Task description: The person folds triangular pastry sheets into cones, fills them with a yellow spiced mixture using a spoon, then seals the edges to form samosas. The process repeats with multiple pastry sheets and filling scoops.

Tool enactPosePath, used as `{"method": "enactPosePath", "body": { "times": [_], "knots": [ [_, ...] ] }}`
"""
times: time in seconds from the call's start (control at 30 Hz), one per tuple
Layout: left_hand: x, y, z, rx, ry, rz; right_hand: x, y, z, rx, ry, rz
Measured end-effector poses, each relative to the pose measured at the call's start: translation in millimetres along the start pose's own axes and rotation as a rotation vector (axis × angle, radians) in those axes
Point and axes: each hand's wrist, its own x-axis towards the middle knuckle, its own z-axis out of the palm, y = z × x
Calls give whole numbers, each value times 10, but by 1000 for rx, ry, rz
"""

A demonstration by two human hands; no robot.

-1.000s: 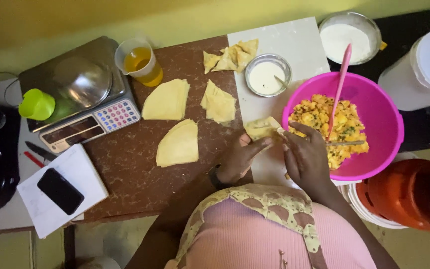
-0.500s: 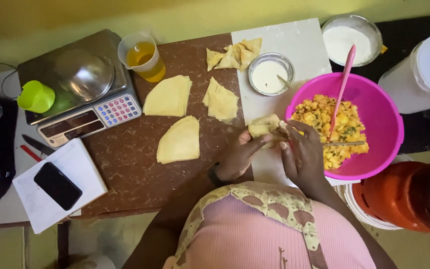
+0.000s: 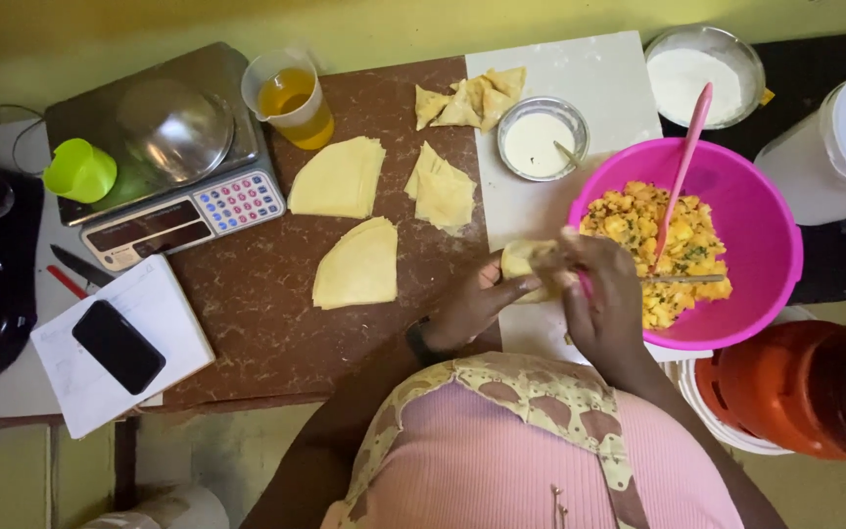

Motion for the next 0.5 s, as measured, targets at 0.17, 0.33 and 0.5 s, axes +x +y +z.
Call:
{"method": "enactPosePath", "body": {
  "times": [0.17,0.33,0.5],
  "knots": [
    [21,-164,-46,-21,-19,-31,-7,-239,93,490,8,106],
    [-29,-83,-140,-12,-45,-40,-32,-198,157,662,-31,155],
    [-23,-302,-376,-21,-94,-148,104,-201,214,526,-149,134]
  ]
}}
